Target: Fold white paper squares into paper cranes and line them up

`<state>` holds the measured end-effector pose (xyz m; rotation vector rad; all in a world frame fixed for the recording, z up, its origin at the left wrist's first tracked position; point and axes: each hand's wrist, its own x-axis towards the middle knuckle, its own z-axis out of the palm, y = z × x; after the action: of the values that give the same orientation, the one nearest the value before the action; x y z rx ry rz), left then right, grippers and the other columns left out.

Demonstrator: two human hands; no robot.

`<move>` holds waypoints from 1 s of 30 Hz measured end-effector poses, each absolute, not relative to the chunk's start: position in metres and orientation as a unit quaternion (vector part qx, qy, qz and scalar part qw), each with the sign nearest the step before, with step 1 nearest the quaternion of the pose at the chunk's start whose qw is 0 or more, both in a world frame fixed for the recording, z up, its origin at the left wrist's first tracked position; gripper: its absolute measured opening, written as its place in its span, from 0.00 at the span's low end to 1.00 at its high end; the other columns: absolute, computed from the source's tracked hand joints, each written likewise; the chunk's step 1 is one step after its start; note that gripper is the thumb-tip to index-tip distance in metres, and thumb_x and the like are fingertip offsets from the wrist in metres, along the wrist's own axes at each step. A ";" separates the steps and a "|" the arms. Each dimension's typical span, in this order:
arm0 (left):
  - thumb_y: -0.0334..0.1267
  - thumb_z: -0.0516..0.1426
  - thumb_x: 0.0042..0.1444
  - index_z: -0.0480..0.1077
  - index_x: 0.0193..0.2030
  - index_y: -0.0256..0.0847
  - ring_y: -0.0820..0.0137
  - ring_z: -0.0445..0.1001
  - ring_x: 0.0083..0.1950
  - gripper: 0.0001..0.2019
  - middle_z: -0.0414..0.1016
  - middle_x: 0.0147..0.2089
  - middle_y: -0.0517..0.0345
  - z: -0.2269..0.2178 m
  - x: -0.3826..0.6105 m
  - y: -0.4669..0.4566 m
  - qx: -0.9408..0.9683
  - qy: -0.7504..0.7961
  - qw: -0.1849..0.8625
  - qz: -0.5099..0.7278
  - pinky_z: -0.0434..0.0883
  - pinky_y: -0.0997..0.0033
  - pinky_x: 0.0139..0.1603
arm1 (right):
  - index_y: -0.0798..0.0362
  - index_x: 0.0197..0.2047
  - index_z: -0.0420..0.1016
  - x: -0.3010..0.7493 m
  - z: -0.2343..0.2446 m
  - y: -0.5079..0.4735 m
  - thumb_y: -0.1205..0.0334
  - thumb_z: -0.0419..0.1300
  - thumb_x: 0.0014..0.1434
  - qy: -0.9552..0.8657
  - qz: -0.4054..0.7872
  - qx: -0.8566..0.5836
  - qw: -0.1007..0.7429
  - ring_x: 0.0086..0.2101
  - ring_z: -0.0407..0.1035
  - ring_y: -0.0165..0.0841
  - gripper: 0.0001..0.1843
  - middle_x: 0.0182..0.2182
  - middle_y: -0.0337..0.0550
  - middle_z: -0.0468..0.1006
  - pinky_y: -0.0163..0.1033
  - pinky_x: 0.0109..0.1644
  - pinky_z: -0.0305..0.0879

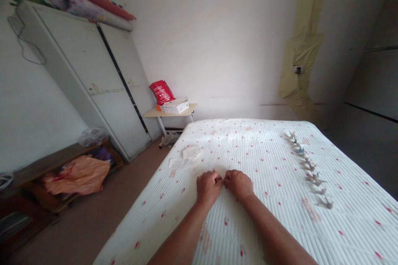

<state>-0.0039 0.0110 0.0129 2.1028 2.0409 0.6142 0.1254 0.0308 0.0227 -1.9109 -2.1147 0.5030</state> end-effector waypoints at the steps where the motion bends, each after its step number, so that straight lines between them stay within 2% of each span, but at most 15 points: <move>1: 0.39 0.54 0.54 0.74 0.32 0.45 0.68 0.71 0.42 0.07 0.76 0.37 0.59 0.013 -0.003 0.012 0.693 0.688 0.071 0.203 0.60 0.68 0.42 | 0.49 0.28 0.77 0.126 0.023 0.031 0.63 0.56 0.52 -0.725 0.174 -0.655 0.122 0.32 0.71 0.32 0.08 0.30 0.42 0.79 0.33 0.30 0.53; 7: 0.38 0.54 0.53 0.74 0.33 0.45 0.67 0.71 0.43 0.07 0.76 0.37 0.58 0.013 0.001 0.015 0.669 0.715 0.078 0.187 0.60 0.66 0.42 | 0.50 0.30 0.77 0.127 0.024 0.031 0.60 0.53 0.55 -0.720 0.178 -0.658 0.129 0.33 0.71 0.33 0.11 0.31 0.43 0.78 0.33 0.31 0.54; 16: 0.36 0.54 0.53 0.73 0.34 0.45 0.63 0.70 0.45 0.07 0.74 0.38 0.56 0.013 0.007 0.016 0.649 0.733 0.064 0.193 0.60 0.64 0.43 | 0.52 0.31 0.73 0.125 0.020 0.032 0.62 0.55 0.53 -0.700 0.139 -0.689 0.123 0.33 0.70 0.32 0.06 0.34 0.44 0.75 0.33 0.29 0.53; 22: 0.36 0.55 0.52 0.73 0.32 0.45 0.61 0.67 0.49 0.05 0.72 0.42 0.54 0.017 0.006 0.014 0.640 0.738 0.074 0.203 0.60 0.61 0.45 | 0.52 0.32 0.73 0.124 0.022 0.033 0.58 0.56 0.53 -0.688 0.142 -0.702 0.121 0.33 0.71 0.34 0.07 0.36 0.46 0.73 0.34 0.29 0.54; 30: 0.35 0.57 0.51 0.73 0.31 0.45 0.61 0.65 0.50 0.04 0.71 0.44 0.55 0.017 0.006 0.013 0.634 0.738 0.077 0.220 0.60 0.59 0.47 | 0.53 0.30 0.74 0.131 0.018 0.041 0.64 0.56 0.50 -0.686 0.158 -0.698 0.133 0.33 0.71 0.34 0.06 0.34 0.47 0.75 0.34 0.30 0.56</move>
<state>0.0064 0.0129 0.0169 1.8985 2.2099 0.6591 0.1314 0.0411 0.0177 -2.0240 -1.9898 0.4578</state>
